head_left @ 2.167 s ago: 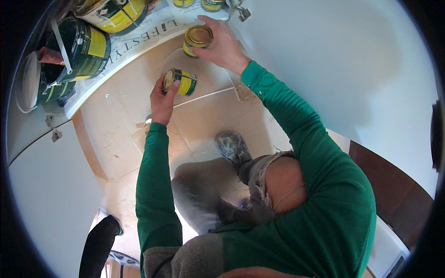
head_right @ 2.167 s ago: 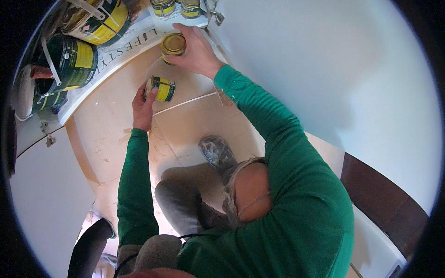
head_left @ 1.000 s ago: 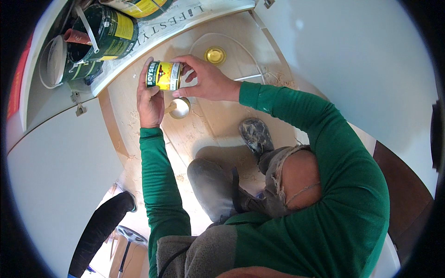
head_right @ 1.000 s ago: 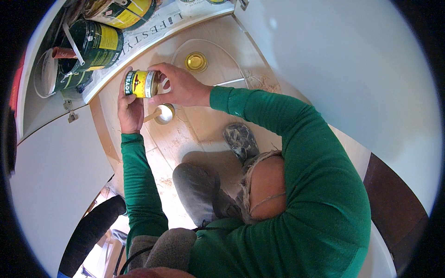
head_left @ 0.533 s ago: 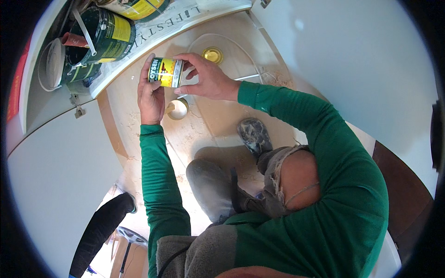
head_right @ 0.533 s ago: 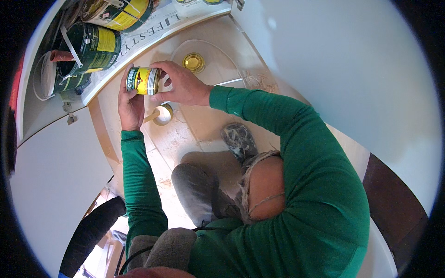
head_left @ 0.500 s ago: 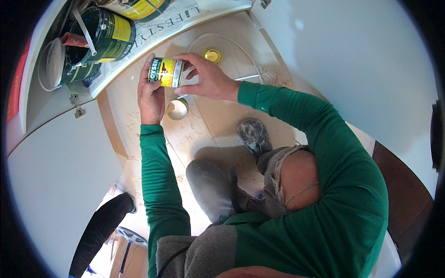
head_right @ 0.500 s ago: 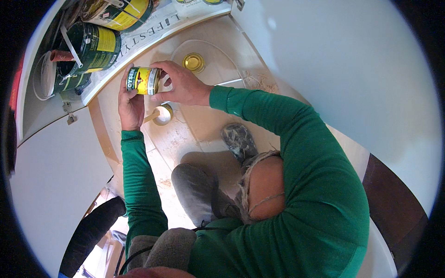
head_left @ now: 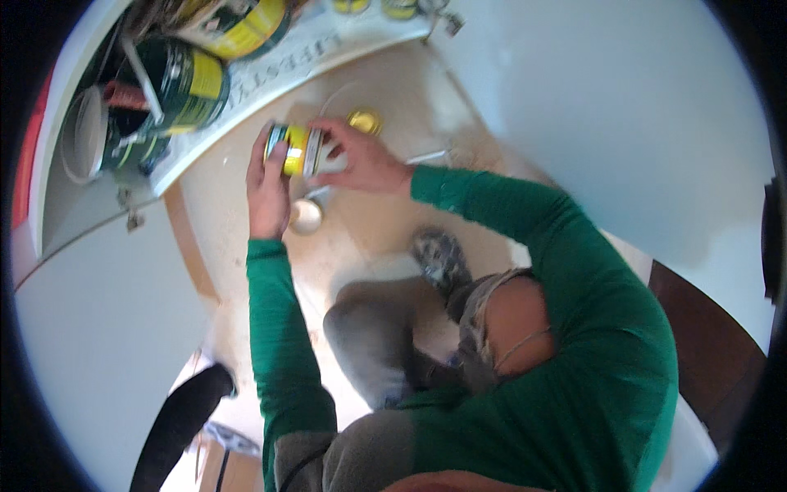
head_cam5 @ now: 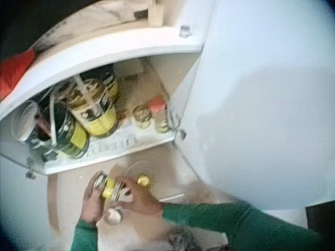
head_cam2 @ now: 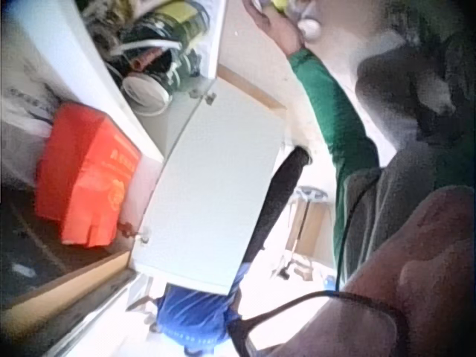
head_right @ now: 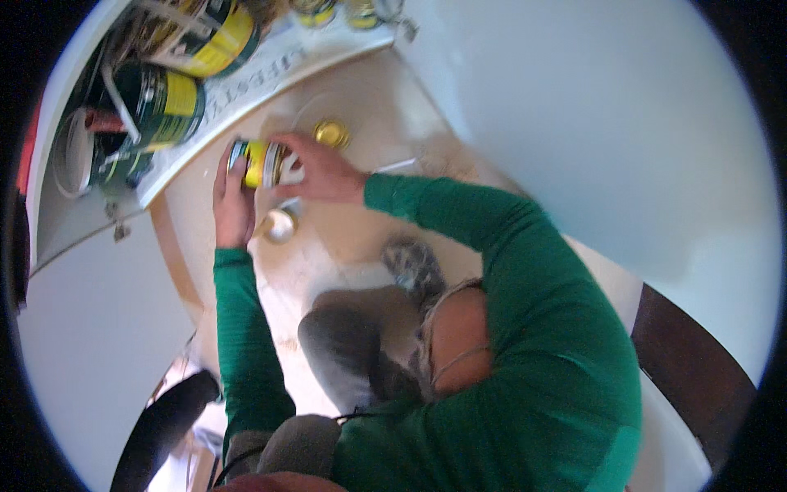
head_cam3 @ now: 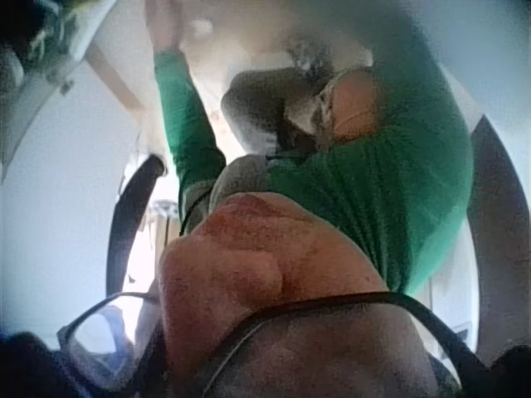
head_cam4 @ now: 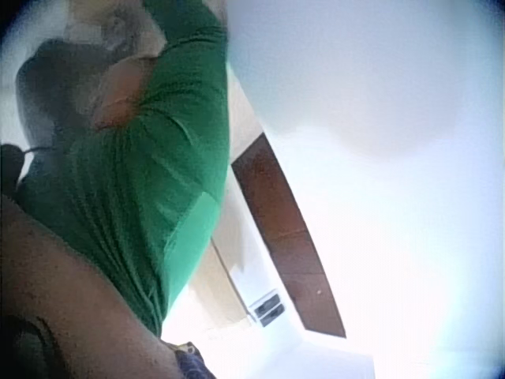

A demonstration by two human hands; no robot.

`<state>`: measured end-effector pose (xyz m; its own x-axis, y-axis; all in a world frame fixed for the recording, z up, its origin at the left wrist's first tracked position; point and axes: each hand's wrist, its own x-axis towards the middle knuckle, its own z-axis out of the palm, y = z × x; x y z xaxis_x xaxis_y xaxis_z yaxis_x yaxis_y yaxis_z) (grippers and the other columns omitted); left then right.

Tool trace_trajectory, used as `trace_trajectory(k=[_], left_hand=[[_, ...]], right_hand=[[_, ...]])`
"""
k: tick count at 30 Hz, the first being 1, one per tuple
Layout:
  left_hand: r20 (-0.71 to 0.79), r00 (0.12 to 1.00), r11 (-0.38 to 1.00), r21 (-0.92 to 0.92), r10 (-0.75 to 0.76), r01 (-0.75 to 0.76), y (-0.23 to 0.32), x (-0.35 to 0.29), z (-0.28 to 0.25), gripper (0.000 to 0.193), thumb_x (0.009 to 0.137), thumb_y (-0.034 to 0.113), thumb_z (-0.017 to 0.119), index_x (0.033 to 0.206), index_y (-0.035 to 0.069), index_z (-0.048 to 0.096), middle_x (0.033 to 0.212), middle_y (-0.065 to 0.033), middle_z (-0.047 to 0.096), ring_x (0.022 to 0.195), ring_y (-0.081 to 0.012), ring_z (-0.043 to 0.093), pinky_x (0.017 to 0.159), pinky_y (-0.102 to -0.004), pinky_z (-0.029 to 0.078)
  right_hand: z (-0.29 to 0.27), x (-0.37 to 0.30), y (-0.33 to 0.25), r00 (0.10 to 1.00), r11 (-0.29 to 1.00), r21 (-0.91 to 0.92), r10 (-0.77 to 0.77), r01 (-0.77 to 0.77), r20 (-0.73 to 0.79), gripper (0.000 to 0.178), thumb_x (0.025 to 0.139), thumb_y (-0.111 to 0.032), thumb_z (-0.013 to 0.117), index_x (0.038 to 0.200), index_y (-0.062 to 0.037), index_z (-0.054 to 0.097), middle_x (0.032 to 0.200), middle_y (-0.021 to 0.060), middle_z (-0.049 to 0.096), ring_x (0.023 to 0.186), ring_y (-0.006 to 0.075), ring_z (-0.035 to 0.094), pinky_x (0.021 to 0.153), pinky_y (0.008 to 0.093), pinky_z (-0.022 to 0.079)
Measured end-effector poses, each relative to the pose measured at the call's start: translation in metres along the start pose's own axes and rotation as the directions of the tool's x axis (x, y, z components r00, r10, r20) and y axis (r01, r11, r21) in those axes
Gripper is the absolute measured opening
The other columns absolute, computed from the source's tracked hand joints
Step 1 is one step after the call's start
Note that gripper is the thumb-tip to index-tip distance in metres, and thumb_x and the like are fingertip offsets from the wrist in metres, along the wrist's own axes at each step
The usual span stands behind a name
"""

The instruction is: The person handles a small stick, then picks up a small container and walks to a cabinet. They open the cabinet, retrieve a paint bucket, and pour some of its contents into the small container.

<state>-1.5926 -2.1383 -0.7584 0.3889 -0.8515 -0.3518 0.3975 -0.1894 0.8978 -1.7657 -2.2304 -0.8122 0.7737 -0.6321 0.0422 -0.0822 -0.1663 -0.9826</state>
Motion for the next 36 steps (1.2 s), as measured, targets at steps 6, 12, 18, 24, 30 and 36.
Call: trace_trajectory(k=[6, 12, 18, 24, 30, 36], left_hand=[[-0.089, 0.987, 0.878, 0.473, 0.134, -0.077, -0.026, 0.001, -0.005, 0.068, 0.098, 0.022, 0.075, 0.154, -0.001, 0.045, 0.142, -0.0163, 0.054, 0.122, -0.0237, 0.061, 0.102, -0.034, 0.052], [0.088, 0.957, 0.429, 0.88, 0.276, -0.204, -0.047, 0.009, -0.006, 0.075, 0.086, 0.017, 0.083, 0.151, 0.005, 0.048, 0.137, -0.0211, 0.052, 0.118, -0.0367, 0.062, 0.102, -0.0435, 0.054], [0.397, 0.904, 0.121, 0.901, 0.16, -0.417, -0.072, 0.032, 0.004, 0.086, 0.079, 0.018, 0.086, 0.153, 0.01, 0.044, 0.139, -0.0201, 0.052, 0.128, -0.0401, 0.053, 0.109, -0.047, 0.049], [0.454, 0.883, 0.103, 0.879, 0.12, -0.466, -0.11, 0.042, 0.01, 0.093, 0.077, 0.023, 0.088, 0.156, 0.01, 0.039, 0.146, -0.0199, 0.048, 0.131, -0.0403, 0.051, 0.112, -0.0492, 0.045], [0.406, 0.854, 0.049, 0.894, 0.325, -0.444, -0.122, 0.044, 0.042, 0.097, 0.082, 0.044, 0.083, 0.159, 0.008, 0.035, 0.146, -0.0193, 0.048, 0.128, -0.0393, 0.051, 0.109, -0.0546, 0.042], [0.301, 0.898, -0.026, 0.951, 0.32, -0.31, -0.137, 0.057, 0.056, 0.091, 0.085, 0.061, 0.074, 0.152, 0.006, 0.045, 0.123, -0.0152, 0.061, 0.112, -0.0326, 0.058, 0.098, -0.0519, 0.045]], right_hand=[[-0.032, 0.01, 0.003, 0.964, 0.929, -0.289, -0.177, 0.23, 0.198, 0.092, 0.078, -0.026, 0.088, 0.154, -0.0055, 0.041, 0.151, 0.0214, 0.048, 0.14, 0.0368, 0.048, 0.118, 0.0469, 0.039], [-0.063, 0.023, 0.021, 0.99, 0.862, -0.487, -0.113, 0.141, 0.087, 0.085, 0.078, -0.022, 0.081, 0.152, -0.0052, 0.043, 0.148, 0.0256, 0.049, 0.139, 0.0436, 0.047, 0.119, 0.0495, 0.038], [-0.079, 0.021, 0.049, 0.985, 0.906, -0.42, -0.036, -0.04, -0.17, 0.072, 0.083, -0.011, 0.075, 0.149, -0.0088, 0.048, 0.137, 0.0196, 0.056, 0.123, 0.0348, 0.06, 0.095, 0.0418, 0.055], [-0.101, 0.033, 0.053, 0.898, 0.881, -0.471, -0.168, -0.048, -0.407, 0.046, 0.089, -0.009, 0.07, 0.133, -0.005, 0.06, 0.114, 0.0145, 0.065, 0.098, 0.0257, 0.066, 0.076, 0.0352, 0.056], [-0.104, 0.038, 0.046, 0.859, 0.929, -0.309, 0.017, -0.203, -0.512, 0.03, 0.088, -0.008, 0.067, 0.117, -0.0025, 0.066, 0.102, 0.0164, 0.065, 0.088, 0.0276, 0.065, 0.074, 0.0372, 0.054], [-0.088, 0.043, 0.037, 0.933, 0.876, -0.482, -0.175, 0.002, -0.315, 0.031, 0.088, -0.015, 0.069, 0.117, -0.003, 0.067, 0.109, 0.0195, 0.067, 0.098, 0.0357, 0.066, 0.085, 0.0437, 0.055]])
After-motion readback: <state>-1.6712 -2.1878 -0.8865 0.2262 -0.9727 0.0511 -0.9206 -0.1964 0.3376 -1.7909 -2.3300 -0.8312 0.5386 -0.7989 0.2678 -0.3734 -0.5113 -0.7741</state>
